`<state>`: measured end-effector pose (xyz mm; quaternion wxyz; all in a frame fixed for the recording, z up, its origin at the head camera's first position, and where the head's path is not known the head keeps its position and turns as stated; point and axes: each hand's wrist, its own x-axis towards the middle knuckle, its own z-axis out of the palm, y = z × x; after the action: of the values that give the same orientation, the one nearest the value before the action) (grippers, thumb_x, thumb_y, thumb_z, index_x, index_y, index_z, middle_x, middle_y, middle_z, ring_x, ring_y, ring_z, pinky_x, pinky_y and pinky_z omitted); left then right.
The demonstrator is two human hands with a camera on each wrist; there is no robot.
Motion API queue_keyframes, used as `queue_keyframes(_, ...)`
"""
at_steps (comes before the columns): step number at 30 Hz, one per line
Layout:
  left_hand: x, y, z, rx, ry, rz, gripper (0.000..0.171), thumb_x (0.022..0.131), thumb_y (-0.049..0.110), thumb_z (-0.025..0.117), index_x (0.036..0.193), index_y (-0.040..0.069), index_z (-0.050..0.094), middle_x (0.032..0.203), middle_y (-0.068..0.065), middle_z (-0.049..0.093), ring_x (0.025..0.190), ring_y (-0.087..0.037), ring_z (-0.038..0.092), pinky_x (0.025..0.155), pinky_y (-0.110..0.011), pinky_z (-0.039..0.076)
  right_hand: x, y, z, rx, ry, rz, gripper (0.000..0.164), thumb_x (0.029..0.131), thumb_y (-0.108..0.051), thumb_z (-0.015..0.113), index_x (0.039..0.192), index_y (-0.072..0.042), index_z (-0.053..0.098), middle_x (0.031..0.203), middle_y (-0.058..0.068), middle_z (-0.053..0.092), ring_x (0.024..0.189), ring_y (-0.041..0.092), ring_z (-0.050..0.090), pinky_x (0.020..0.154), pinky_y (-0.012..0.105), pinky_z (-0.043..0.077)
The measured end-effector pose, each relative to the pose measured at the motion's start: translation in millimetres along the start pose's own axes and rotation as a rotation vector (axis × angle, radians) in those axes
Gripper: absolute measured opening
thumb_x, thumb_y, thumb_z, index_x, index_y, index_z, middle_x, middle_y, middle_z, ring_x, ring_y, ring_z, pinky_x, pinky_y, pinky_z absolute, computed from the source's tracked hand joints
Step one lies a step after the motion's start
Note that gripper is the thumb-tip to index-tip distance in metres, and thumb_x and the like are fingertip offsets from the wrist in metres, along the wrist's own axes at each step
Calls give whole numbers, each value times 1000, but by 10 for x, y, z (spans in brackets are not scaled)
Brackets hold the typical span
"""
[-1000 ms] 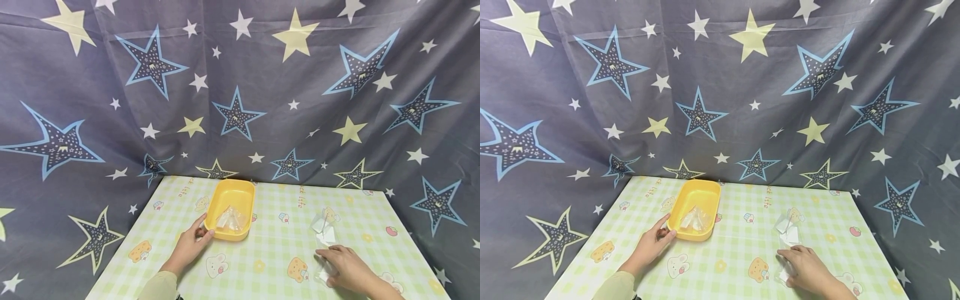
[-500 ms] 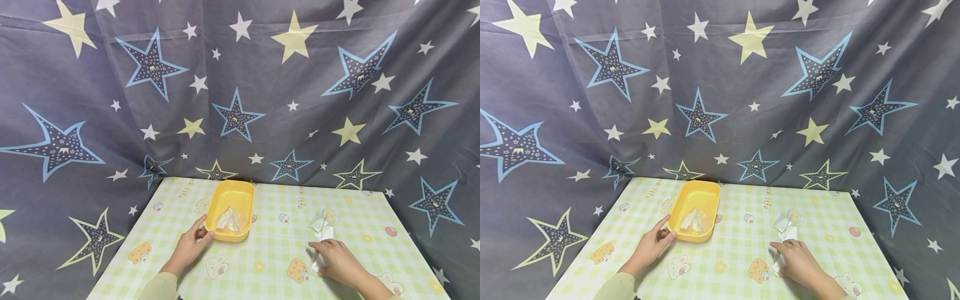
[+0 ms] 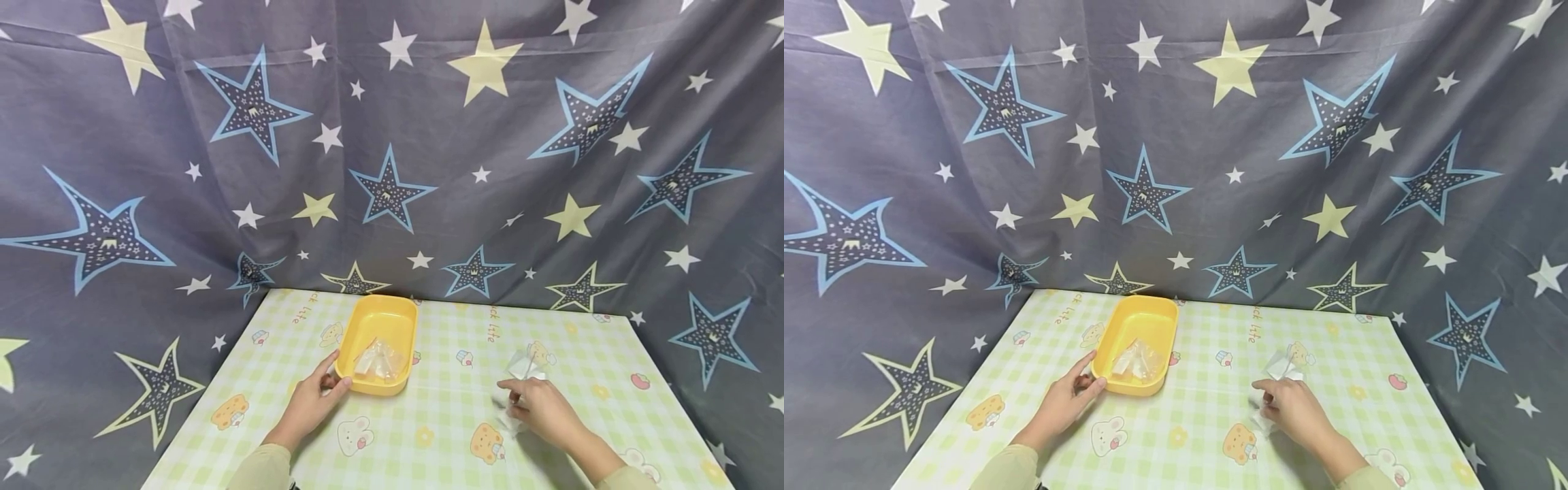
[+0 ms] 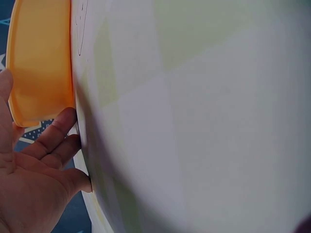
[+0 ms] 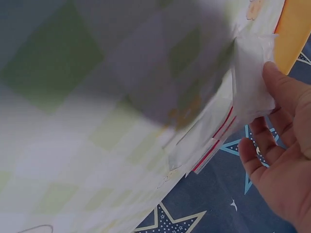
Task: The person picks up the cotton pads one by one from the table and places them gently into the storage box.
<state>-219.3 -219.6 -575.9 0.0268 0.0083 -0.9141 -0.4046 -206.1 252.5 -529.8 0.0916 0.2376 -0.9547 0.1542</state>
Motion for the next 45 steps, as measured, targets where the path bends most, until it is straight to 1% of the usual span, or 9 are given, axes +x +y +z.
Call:
queue_keyframes(6,-8,18,-2,2,-2,-10,79,101,53,71,167,28,38,98,5,75,87,-10,61,108,-55,51,91,-43,-58,196,-44,121,40,89,-14,86,127,-10,76,87,-14,72,68,-4,53,64,24,48)
queue_keyframes(11,-14,27,-8,1,-6,-11,78,101,53,71,167,28,38,99,5,76,89,-10,62,109,-56,51,177,-83,-82,308,-11,191,36,93,-11,82,128,-8,75,91,-8,74,55,0,40,54,22,41)
queue_keyframes(14,-17,30,-15,0,-6,-7,78,101,53,71,167,27,38,99,5,76,90,-10,62,110,-57,50,242,-116,-97,318,34,204,34,93,-12,83,126,-9,76,89,-10,74,62,2,51,62,26,48)
queue_keyframes(18,-22,32,-21,-4,-4,3,78,101,52,71,167,27,39,99,5,76,92,-11,64,112,-58,50,330,-168,-110,341,67,242,31,94,-17,83,124,-11,77,87,-12,75,90,13,69,89,44,57)
queue_keyframes(20,-26,34,-22,-7,-2,8,78,101,52,71,167,26,39,100,4,77,95,-12,66,113,-59,49,380,-194,-114,375,63,272,31,95,-20,82,125,-11,76,89,-10,76,97,17,72,95,51,57)
queue_keyframes(22,-33,39,-22,-5,0,11,78,101,52,71,167,26,39,101,3,78,99,-14,69,114,-60,48,441,-213,-108,416,51,309,31,97,-21,81,125,-12,76,91,-8,76,97,17,72,93,47,58)
queue_keyframes(28,-26,43,-15,3,7,0,77,101,51,71,167,26,39,104,2,79,103,-17,71,115,-62,47,664,-271,-95,544,53,365,29,98,-21,80,125,-9,76,96,0,77,89,12,69,73,26,54)
queue_keyframes(39,-23,43,-9,-13,-1,-13,77,101,51,71,167,29,38,107,0,79,113,-23,72,118,-64,43,1193,-514,-78,725,149,430,35,99,-20,78,130,-6,73,104,12,80,89,12,71,77,25,55)
queue_keyframes(45,-22,34,-3,-7,1,-8,78,101,52,71,167,27,39,106,0,79,110,-21,71,117,-63,45,1459,-774,19,746,151,425,34,97,-19,79,128,-7,74,104,13,80,87,17,73,68,25,55)
